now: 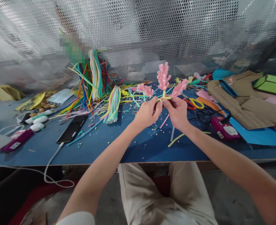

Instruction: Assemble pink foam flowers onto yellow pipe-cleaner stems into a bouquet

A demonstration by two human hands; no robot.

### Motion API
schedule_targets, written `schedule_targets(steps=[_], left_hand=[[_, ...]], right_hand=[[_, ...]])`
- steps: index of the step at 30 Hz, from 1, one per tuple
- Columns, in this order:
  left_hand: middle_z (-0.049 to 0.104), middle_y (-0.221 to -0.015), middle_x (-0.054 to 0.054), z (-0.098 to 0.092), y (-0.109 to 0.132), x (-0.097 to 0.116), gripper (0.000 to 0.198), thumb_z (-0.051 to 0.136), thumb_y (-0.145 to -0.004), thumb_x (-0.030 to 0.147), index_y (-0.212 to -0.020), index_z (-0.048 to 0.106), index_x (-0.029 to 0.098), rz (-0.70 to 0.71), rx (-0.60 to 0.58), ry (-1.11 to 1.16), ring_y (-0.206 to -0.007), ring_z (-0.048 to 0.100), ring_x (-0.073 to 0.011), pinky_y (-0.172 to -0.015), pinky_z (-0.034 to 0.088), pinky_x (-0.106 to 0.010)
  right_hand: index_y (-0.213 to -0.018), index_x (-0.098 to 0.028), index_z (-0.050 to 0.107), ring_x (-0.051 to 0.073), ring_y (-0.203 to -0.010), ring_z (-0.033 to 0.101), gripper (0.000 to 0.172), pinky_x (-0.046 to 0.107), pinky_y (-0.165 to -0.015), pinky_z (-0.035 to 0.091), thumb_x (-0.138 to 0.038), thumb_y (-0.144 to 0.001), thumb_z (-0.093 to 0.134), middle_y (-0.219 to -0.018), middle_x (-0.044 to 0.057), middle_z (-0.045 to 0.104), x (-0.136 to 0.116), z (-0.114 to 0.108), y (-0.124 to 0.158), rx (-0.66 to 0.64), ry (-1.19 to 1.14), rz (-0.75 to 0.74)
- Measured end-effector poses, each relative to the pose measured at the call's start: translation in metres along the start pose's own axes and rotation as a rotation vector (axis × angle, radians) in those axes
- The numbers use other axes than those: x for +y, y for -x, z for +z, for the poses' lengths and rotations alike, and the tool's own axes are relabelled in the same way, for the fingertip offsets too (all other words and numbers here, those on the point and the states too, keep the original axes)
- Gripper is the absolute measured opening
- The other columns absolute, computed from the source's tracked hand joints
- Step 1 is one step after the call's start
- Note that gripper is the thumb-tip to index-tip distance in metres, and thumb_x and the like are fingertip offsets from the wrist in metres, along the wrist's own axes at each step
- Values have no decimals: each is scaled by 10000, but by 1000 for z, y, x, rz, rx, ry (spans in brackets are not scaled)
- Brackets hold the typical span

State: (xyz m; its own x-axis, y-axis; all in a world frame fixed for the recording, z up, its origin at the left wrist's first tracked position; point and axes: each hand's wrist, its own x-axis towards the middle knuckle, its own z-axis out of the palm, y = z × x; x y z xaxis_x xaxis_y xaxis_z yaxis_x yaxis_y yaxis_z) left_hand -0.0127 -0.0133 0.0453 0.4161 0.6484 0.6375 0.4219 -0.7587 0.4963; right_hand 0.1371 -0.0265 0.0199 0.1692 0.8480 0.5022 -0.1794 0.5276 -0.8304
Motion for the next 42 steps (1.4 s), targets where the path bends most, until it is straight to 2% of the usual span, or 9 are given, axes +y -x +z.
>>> schedule_targets(steps=[5, 11, 16, 20, 27, 31, 37, 40, 42], left_hand=[[559, -690, -19, -4, 1, -2, 233, 484, -1026, 347, -838, 513, 214, 6, -24, -47, -605, 523, -171, -656, 347, -319], [590, -797, -15, -2, 3, -7, 323, 608, -970, 515, -999, 511, 209, -9, 132, 2, -694, 566, -160, -680, 398, -301], [618, -913, -41, 1, 3, -14, 331, 476, -1039, 512, -1136, 493, 196, 109, 125, 39, -773, 584, -153, -749, 468, -312], [644, -1022, -63, 3, 3, -19, 299, 396, -1081, 448, -1229, 494, 207, 119, 178, 91, -836, 602, -147, -783, 488, -306], [561, -803, 5, 10, 0, -19, 223, 474, -1065, 435, -1081, 522, 217, 28, 222, 206, -631, 499, -95, -585, 402, -241], [504, -748, 24, 9, -1, -19, 255, 538, -1033, 475, -1000, 529, 223, -42, 266, 329, -622, 455, -92, -577, 386, -239], [478, -689, 42, 10, -6, -23, 309, 634, -969, 523, -925, 552, 228, -167, 250, 620, -501, 354, -66, -459, 300, -225], [435, -643, 52, 13, -5, -25, 324, 625, -966, 542, -904, 588, 227, -216, 240, 648, -459, 292, -60, -423, 244, -226], [449, -625, 49, 14, -3, -23, 340, 618, -964, 560, -924, 633, 223, -204, 256, 599, -474, 328, -69, -441, 270, -228]], right_hand=[[-890, -241, 780, 172, -740, 634, 306, 348, -751, 566, -533, -803, 803, -821, 13, 739, 2, -2, 0, -59, 17, 30], [-983, -269, 730, 159, -808, 651, 268, 333, -836, 567, -480, -831, 796, -868, -7, 718, 14, -3, -4, -105, -155, 58], [-938, -237, 714, 129, -745, 584, 279, 289, -748, 532, -476, -825, 802, -821, -13, 654, 11, -3, -8, -115, -210, 75], [-906, -239, 688, 113, -695, 528, 304, 275, -693, 491, -472, -784, 839, -804, -24, 623, 7, -2, -10, -75, -234, 102], [-849, -223, 655, 92, -661, 483, 313, 261, -623, 420, -488, -806, 817, -796, -27, 583, 5, -2, -10, -134, -253, 137], [-808, -209, 654, 103, -669, 489, 343, 269, -632, 422, -502, -775, 830, -754, -24, 570, 2, -2, -10, -142, -228, 192], [-822, -215, 662, 113, -717, 535, 317, 275, -686, 471, -481, -770, 827, -791, -12, 615, 5, -4, -11, -95, -216, 182], [-858, -231, 636, 128, -759, 598, 300, 304, -759, 522, -483, -813, 792, -802, -16, 638, 7, -4, -10, -119, -255, 172], [-881, -239, 618, 137, -766, 629, 287, 324, -781, 545, -484, -848, 765, -797, -20, 650, 7, -3, -9, -136, -265, 159]])
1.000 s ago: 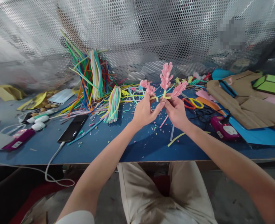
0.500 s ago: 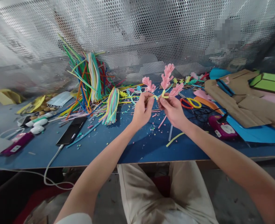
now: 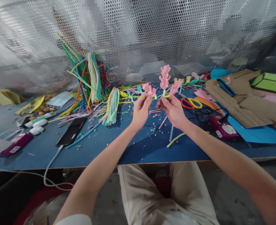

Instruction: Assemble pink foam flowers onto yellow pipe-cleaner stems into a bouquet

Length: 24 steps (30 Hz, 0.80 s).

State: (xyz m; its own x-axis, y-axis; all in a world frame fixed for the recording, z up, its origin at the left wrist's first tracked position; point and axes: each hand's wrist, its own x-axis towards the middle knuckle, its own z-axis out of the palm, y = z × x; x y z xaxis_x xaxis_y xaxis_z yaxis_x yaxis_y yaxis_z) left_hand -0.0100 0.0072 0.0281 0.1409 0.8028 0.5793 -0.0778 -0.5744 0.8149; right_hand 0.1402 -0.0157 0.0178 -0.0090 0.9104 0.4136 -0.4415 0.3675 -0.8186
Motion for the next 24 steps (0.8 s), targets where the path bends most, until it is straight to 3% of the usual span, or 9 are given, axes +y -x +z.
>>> schedule_targets(steps=[4, 10, 15, 20, 24], left_hand=[[562, -684, 14, 1, 5, 10, 376, 654, -937, 562, -1002, 709, 195, 102, 22, -166, -584, 462, -95, -525, 366, -230], [375, -611, 55, 0, 5, 17, 302, 731, -904, 479, -866, 687, 182, 203, 63, -305, -547, 293, -71, -504, 249, -239], [297, -605, 68, 1, 5, 15, 334, 784, -852, 481, -813, 629, 189, 189, 77, -314, -547, 209, -68, -489, 178, -250], [221, -613, 70, 2, 5, 18, 422, 789, -846, 488, -715, 516, 194, 171, 95, -267, -538, 183, -68, -488, 157, -260], [221, -609, 67, 1, 6, 20, 407, 754, -879, 488, -718, 521, 196, 185, 97, -295, -537, 185, -73, -492, 160, -268]], right_hand=[[-895, -244, 615, 144, -754, 657, 261, 344, -803, 575, -477, -888, 733, -783, -22, 673, 1, 1, 1, -12, 38, -42], [-940, -259, 642, 166, -787, 690, 290, 376, -835, 607, -512, -860, 759, -809, -17, 706, 5, -1, 1, 12, 50, -44], [-932, -251, 653, 165, -795, 694, 279, 375, -822, 610, -493, -855, 769, -849, -9, 715, 2, 1, 2, 16, 33, -40], [-905, -248, 642, 162, -777, 676, 297, 374, -815, 598, -511, -846, 765, -826, -3, 698, -2, 4, 3, 32, 83, -22], [-904, -245, 639, 159, -770, 668, 299, 361, -807, 587, -513, -850, 759, -802, -6, 683, -2, 3, 3, 29, 82, -25]])
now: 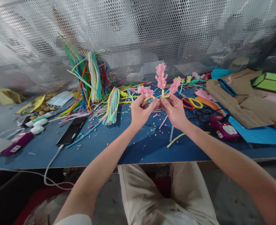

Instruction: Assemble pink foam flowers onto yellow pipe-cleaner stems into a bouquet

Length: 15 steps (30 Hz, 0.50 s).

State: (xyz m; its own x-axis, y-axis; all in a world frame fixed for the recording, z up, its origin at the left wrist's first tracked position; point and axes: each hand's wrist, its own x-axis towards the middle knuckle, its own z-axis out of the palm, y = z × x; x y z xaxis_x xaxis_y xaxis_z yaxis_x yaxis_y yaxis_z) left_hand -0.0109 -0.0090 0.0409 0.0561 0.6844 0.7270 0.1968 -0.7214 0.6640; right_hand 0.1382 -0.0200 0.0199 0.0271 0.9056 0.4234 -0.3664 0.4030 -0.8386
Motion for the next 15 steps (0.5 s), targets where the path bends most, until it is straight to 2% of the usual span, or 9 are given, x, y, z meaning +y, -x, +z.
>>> schedule_targets(steps=[5, 9, 12, 15], left_hand=[[226, -590, 69, -1, 0, -1, 467, 721, -912, 455, -666, 424, 190, 51, 14, -96, -530, 192, -72, -498, 167, -273], [232, -554, 73, -2, -1, -5, 511, 688, -935, 428, -631, 352, 192, 157, 34, -222, -509, 213, -74, -502, 182, -278], [255, -533, 74, -4, -2, -9, 468, 653, -956, 419, -629, 406, 192, 251, 42, -299, -493, 231, -78, -505, 198, -277], [311, -529, 66, -7, -4, -12, 382, 603, -984, 420, -687, 550, 187, 299, 10, -361, -485, 279, -86, -517, 226, -275]], right_hand=[[-915, -243, 627, 133, -682, 628, 273, 328, -735, 568, -484, -875, 748, -729, -28, 655, 1, -2, 0, -42, -37, -13], [-934, -239, 626, 110, -619, 593, 242, 291, -658, 530, -453, -900, 734, -714, -38, 640, -1, -2, 1, -64, -71, -21], [-931, -242, 618, 104, -606, 580, 247, 281, -640, 520, -458, -899, 735, -712, -42, 631, -2, -2, 2, -63, -63, -11], [-927, -249, 608, 107, -617, 566, 277, 282, -645, 517, -486, -883, 744, -704, -44, 609, -3, -1, 1, -62, -48, 6]])
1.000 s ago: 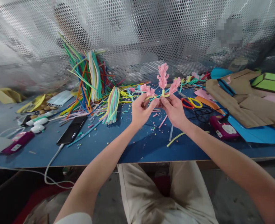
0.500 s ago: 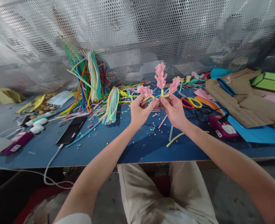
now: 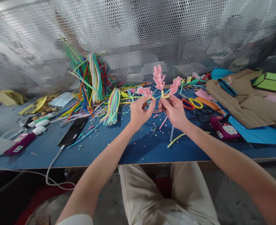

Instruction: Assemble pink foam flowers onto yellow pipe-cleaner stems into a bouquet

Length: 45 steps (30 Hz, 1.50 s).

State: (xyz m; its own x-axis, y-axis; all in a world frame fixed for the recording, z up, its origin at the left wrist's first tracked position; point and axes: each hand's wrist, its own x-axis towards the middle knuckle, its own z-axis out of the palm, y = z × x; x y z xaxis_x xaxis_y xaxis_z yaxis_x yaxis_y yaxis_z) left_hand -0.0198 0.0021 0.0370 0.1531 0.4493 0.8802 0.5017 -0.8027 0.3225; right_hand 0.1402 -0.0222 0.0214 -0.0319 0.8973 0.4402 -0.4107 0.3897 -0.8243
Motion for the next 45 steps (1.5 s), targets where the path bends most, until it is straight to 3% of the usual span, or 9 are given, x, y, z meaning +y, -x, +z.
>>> schedule_targets(steps=[5, 10, 14, 22, 26, 31, 35, 41, 45], left_hand=[[466, -564, 28, -3, -1, -3, 372, 534, -1021, 394, -739, 636, 174, 47, -61, -80, -500, 380, -98, -543, 273, -276], [432, -550, 36, -2, -1, -7, 342, 513, -1036, 348, -761, 629, 181, 98, -101, -74, -488, 376, -98, -540, 266, -276], [413, -560, 37, -1, 0, -7, 357, 499, -1042, 351, -731, 564, 187, 99, -144, -50, -496, 371, -100, -542, 260, -278], [318, -550, 65, 3, 1, -4, 457, 630, -970, 464, -663, 419, 200, -59, -102, 63, -499, 278, -86, -519, 227, -271], [354, -577, 64, 6, 3, -6, 378, 712, -903, 527, -780, 589, 191, -232, -112, 238, -510, 269, -76, -494, 212, -251], [522, -655, 29, 11, 3, -7, 368, 763, -845, 555, -850, 706, 191, -371, -50, 410, -545, 338, -76, -490, 275, -232], [573, -687, 14, 14, 4, -2, 350, 772, -846, 533, -845, 729, 186, -383, -50, 457, -559, 376, -76, -488, 293, -231], [457, -627, 48, 14, 6, -2, 309, 767, -865, 502, -866, 705, 199, -344, -100, 498, -529, 310, -68, -483, 261, -233], [421, -612, 56, 15, 7, -8, 292, 763, -873, 489, -874, 701, 204, -294, -108, 478, -538, 314, -75, -506, 271, -239]], right_hand=[[-914, -245, 606, 98, -598, 485, 273, 268, -587, 430, -479, -883, 744, -693, -46, 558, -1, 0, -2, 2, -5, -16], [-890, -244, 627, 90, -559, 333, 275, 266, -535, 335, -485, -862, 756, -671, -54, 480, -6, 0, -3, -3, -20, 27], [-909, -232, 686, 94, -564, 296, 305, 267, -530, 317, -506, -821, 788, -634, -64, 387, -8, 1, -3, -5, -7, 80], [-798, -201, 693, 82, -550, 256, 329, 265, -504, 266, -511, -810, 802, -610, -67, 339, -6, -2, -5, 34, 1, 86], [-782, -194, 667, 73, -531, 260, 361, 259, -485, 264, -527, -802, 805, -605, -69, 352, -9, -4, -6, 47, 26, 89], [-797, -192, 677, 66, -520, 271, 328, 250, -467, 274, -493, -805, 806, -608, -72, 354, -10, -5, -8, 47, 32, 107], [-875, -198, 738, 63, -497, 262, 306, 247, -442, 280, -430, -727, 871, -578, -84, 373, -11, -5, -8, 81, 35, 157], [-799, -196, 711, 57, -483, 191, 327, 243, -419, 170, -411, -654, 911, -517, -109, 297, -17, -5, -6, 118, -23, 276], [-771, -197, 694, 56, -474, 184, 302, 247, -431, 167, -389, -657, 897, -496, -116, 278, -21, -6, -7, 105, -37, 291]])
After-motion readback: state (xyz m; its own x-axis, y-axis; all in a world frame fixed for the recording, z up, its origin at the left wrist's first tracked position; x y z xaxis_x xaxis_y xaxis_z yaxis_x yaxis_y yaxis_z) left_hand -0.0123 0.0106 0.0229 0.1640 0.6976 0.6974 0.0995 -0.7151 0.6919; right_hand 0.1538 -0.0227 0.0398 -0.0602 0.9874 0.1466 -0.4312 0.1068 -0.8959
